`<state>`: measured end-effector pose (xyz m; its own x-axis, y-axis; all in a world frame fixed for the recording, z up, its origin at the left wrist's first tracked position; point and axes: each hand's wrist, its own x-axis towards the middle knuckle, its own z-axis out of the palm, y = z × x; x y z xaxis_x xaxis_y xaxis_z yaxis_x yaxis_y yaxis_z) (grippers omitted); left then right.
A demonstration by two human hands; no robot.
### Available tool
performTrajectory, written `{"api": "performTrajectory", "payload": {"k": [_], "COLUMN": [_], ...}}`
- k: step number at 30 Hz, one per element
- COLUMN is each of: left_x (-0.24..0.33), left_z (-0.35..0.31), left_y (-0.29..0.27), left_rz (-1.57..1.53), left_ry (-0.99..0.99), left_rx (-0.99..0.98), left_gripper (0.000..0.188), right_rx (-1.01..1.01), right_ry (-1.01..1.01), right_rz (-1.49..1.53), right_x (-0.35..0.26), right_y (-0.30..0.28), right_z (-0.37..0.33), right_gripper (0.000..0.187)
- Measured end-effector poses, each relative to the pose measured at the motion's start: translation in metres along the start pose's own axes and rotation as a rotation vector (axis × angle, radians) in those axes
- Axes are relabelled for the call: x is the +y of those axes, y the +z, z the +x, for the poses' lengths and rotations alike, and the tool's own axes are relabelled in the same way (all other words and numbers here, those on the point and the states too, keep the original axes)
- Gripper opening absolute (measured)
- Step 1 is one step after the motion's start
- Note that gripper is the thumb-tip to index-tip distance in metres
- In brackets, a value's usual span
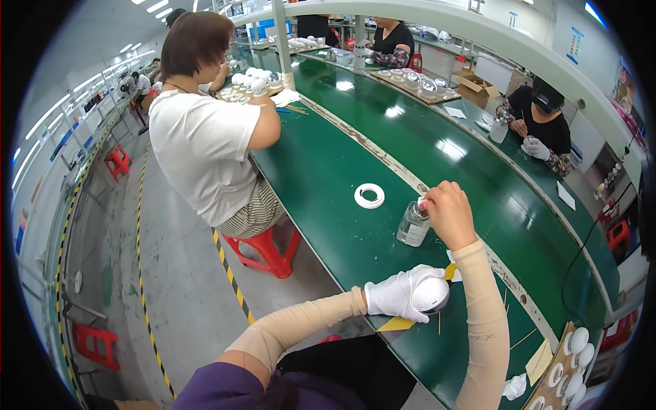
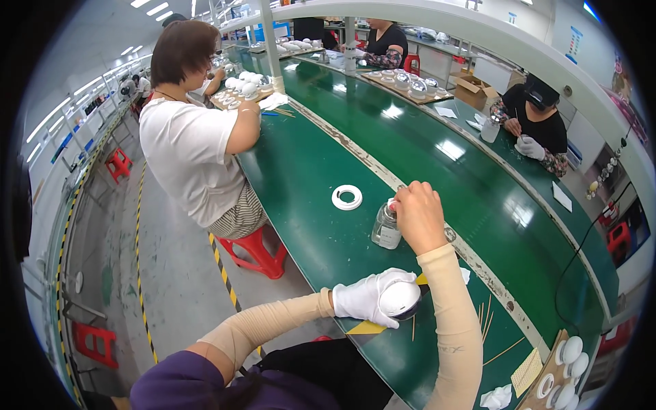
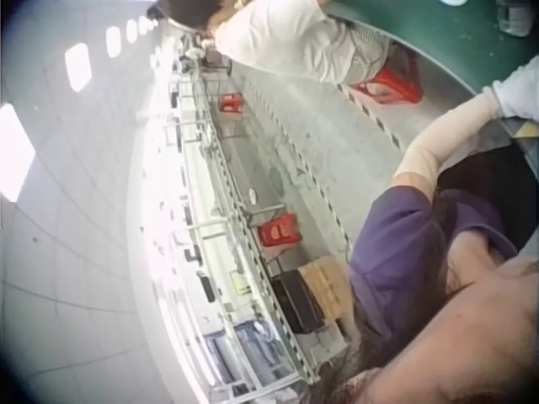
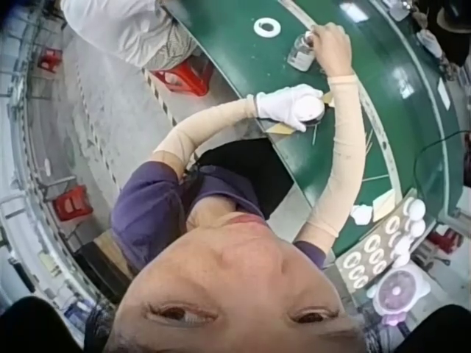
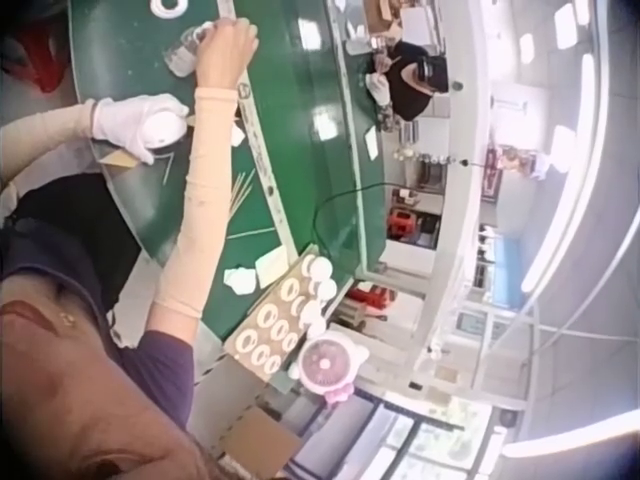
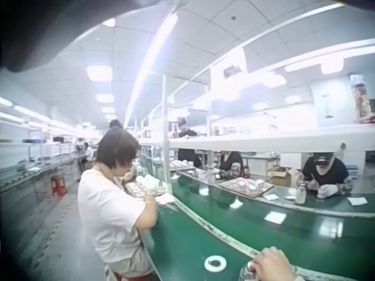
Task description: The person assembles electronic components by applying adhesive from a glue bottle with an applicator stick to a component base, then fitting yellow and white parts onto it by hand.
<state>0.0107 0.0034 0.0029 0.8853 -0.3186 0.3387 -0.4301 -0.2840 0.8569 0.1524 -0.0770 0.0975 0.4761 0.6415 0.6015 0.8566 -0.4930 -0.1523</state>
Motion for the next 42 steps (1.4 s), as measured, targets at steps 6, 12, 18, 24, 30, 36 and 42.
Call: {"api": "performTrajectory", "payload": {"k": [6,12,18,24,30,36,42], "left_x": [0.000,0.005,0.006,-0.004,-0.002,-0.006,-0.012], "left_z": [0.000,-0.004,0.003,0.004,0.005,0.004,0.004], "left_y": [0.000,-0.001,0.003,-0.002,0.001,0.007,0.008], "left_rz": [0.009,0.028,0.041,0.012,0.084,-0.097,-0.002], "left_ry": [0.013,-0.016,0.007,-0.005,-0.052,-0.141,0.022], "left_rx": [0.000,-0.003,-0.013,0.039,0.049,0.039,0.066], "left_gripper": [0.092,0.091,0.095,0.097,0.098,0.098,0.093], "right_rx": [-0.003,0.004,-0.026,0.150,0.183,0.119,0.191], "right_ry": [-0.009,-0.022,0.007,0.027,0.245,0.193,0.277], "right_rz": [-0.019,-0.019,-0.056,0.239,0.494,0.520,0.560], "right_x": [0.001,-0.002,0.005,-0.001,-0.017,-0.045,-0.053], "right_y": [0.002,0.004,0.000,-0.026,-0.064,-0.042,-0.026], "right_z": [-0.001,-0.004,-0.008,-0.028,-0.163,-0.204,-0.194], "right_gripper": [0.007,0.007,0.006,0.009,0.015,0.018,0.014]}}
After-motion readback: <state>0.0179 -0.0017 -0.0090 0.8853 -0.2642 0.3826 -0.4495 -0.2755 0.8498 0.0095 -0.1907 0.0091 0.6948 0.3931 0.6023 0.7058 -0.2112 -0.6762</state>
